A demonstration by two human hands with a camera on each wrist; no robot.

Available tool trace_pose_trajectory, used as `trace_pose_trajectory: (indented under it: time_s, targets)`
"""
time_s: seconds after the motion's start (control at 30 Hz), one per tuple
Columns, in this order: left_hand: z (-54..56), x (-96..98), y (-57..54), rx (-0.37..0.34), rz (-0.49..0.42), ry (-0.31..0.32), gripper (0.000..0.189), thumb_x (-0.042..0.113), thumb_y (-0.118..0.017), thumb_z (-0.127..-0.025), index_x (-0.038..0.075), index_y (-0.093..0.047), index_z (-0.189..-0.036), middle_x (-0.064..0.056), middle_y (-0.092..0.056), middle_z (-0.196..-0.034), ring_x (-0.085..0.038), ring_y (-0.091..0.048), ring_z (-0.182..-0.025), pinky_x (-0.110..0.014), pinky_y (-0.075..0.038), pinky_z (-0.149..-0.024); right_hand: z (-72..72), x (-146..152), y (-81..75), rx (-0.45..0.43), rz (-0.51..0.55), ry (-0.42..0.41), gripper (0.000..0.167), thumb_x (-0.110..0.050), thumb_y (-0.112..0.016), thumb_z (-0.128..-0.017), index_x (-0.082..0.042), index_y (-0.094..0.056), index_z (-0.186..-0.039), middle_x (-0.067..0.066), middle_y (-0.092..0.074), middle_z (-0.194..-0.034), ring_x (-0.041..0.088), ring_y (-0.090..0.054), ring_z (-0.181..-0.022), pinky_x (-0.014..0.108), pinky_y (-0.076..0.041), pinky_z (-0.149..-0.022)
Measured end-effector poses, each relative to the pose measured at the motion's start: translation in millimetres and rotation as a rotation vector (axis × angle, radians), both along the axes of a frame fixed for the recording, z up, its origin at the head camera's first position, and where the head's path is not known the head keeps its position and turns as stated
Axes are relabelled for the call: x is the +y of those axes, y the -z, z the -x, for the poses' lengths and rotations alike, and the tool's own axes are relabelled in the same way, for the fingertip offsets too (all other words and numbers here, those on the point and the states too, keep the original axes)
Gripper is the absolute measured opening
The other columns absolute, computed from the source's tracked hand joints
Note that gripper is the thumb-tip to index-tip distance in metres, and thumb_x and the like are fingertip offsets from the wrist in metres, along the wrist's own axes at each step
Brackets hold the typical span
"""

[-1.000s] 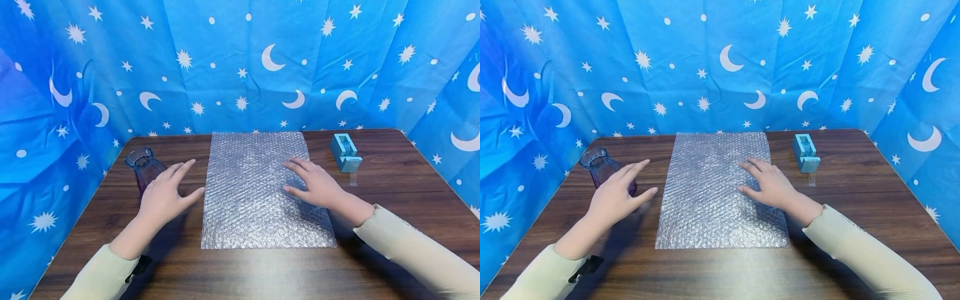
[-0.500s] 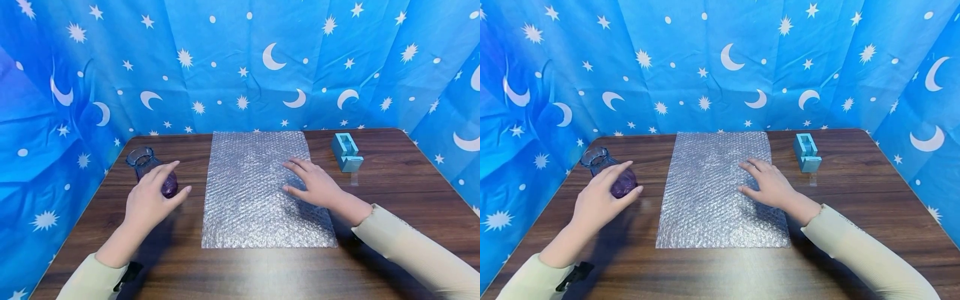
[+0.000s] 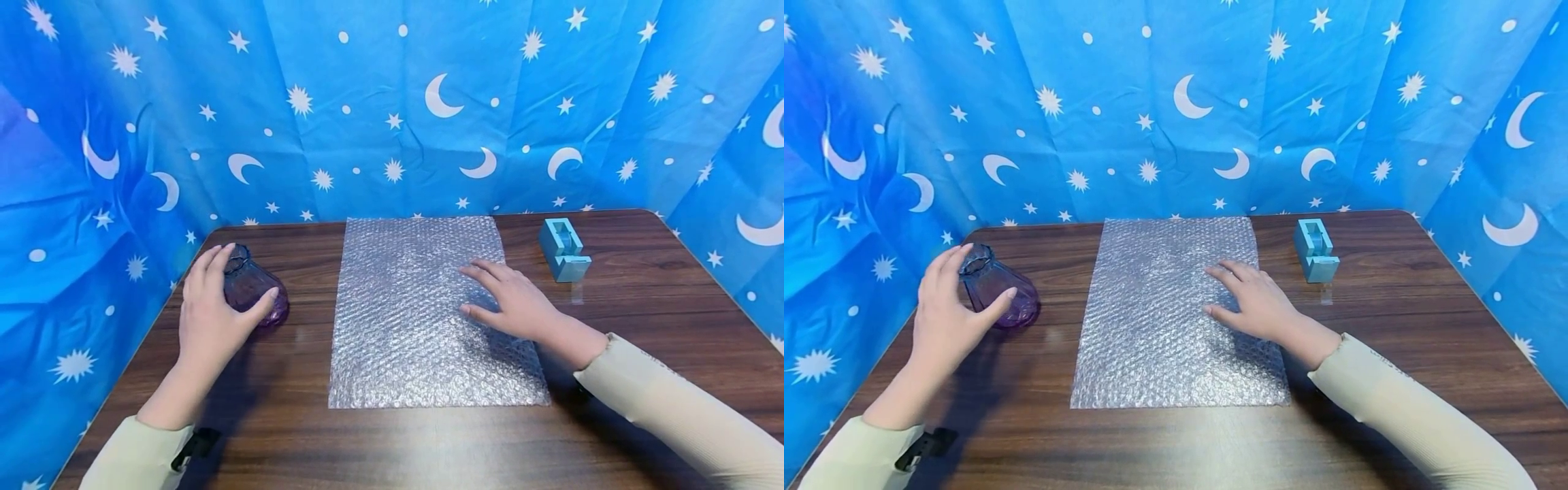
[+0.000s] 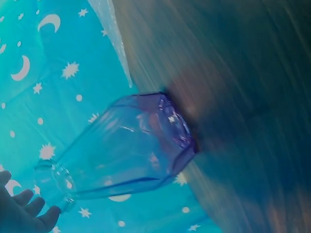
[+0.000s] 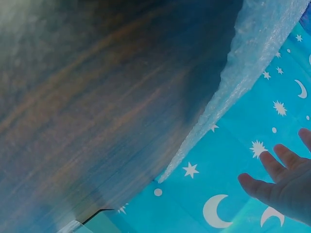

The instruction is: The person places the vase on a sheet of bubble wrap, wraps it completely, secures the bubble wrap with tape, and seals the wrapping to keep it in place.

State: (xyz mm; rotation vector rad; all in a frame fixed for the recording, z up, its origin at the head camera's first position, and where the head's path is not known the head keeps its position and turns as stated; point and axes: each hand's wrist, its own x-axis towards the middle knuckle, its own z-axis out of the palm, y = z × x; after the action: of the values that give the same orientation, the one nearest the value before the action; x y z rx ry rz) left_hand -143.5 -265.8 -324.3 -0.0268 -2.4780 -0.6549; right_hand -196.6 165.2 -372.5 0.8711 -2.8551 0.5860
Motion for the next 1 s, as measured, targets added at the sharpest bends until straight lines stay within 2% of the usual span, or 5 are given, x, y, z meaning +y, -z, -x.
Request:
trace_pose_trajectory:
  time_s: [0.13, 0.43, 0.53, 0.7, 1.0]
  targets:
    - [1.2, -8.7, -0.8, -0.088, -0.044, -0.028, 0.096, 0.029, -0.083, -0.081, 0.011, -0.032, -0.160, -0.024, -0.032, -0.163, -0.052, -0.028, -0.149, -0.078, -0.027, -0.115, 0.4, -0.1, -0.3, 0.000, -0.001, -0.001, 0.067, -0.038, -0.068, -0.097, -0.011, -0.045, -0.154, 0.024, -0.043, -0.159, 0.048, -0.042, -0.146, 0.072, -0.035, -0.115]
    - [10.8, -30.8, 1.6, -0.192, -0.144, -0.065, 0.100, 0.039, -0.075, -0.090, 0.014, -0.014, -0.165, -0.026, -0.020, -0.169, -0.051, -0.020, -0.155, -0.076, -0.021, -0.119, -0.7, -0.8, -2.6, -0.009, 0.003, -0.003, 0.068, -0.037, -0.068, -0.096, -0.010, -0.045, -0.154, 0.023, -0.042, -0.160, 0.048, -0.041, -0.147, 0.071, -0.034, -0.116]
    - [13.8, -37.5, 3.4, -0.218, -0.177, -0.072, 0.101, 0.041, -0.074, -0.091, 0.014, -0.012, -0.166, -0.027, -0.022, -0.167, -0.051, -0.022, -0.154, -0.075, -0.022, -0.120, -0.6, -1.1, -3.4, -0.006, 0.005, -0.004, 0.068, -0.037, -0.068, -0.096, -0.009, -0.045, -0.153, 0.023, -0.042, -0.160, 0.048, -0.041, -0.147, 0.071, -0.035, -0.116]
    - [17.8, -46.6, 6.6, -0.274, -0.221, -0.052, 0.102, 0.044, -0.071, -0.092, 0.014, -0.008, -0.166, -0.029, -0.025, -0.166, -0.054, -0.021, -0.153, -0.077, -0.020, -0.118, -0.1, -0.7, -2.5, -0.007, 0.004, -0.003, 0.067, -0.037, -0.068, -0.096, -0.009, -0.046, -0.153, 0.024, -0.043, -0.159, 0.048, -0.041, -0.147, 0.071, -0.035, -0.116]
    - [26.1, -58.5, 9.6, -0.422, -0.373, 0.021, 0.103, 0.048, -0.066, -0.095, 0.022, 0.004, -0.166, -0.026, -0.001, -0.172, -0.056, -0.009, -0.155, -0.080, -0.015, -0.117, 0.8, -2.8, -0.3, -0.011, 0.007, -0.022, 0.067, -0.036, -0.068, -0.097, -0.008, -0.045, -0.153, 0.025, -0.042, -0.159, 0.048, -0.040, -0.147, 0.070, -0.034, -0.117]
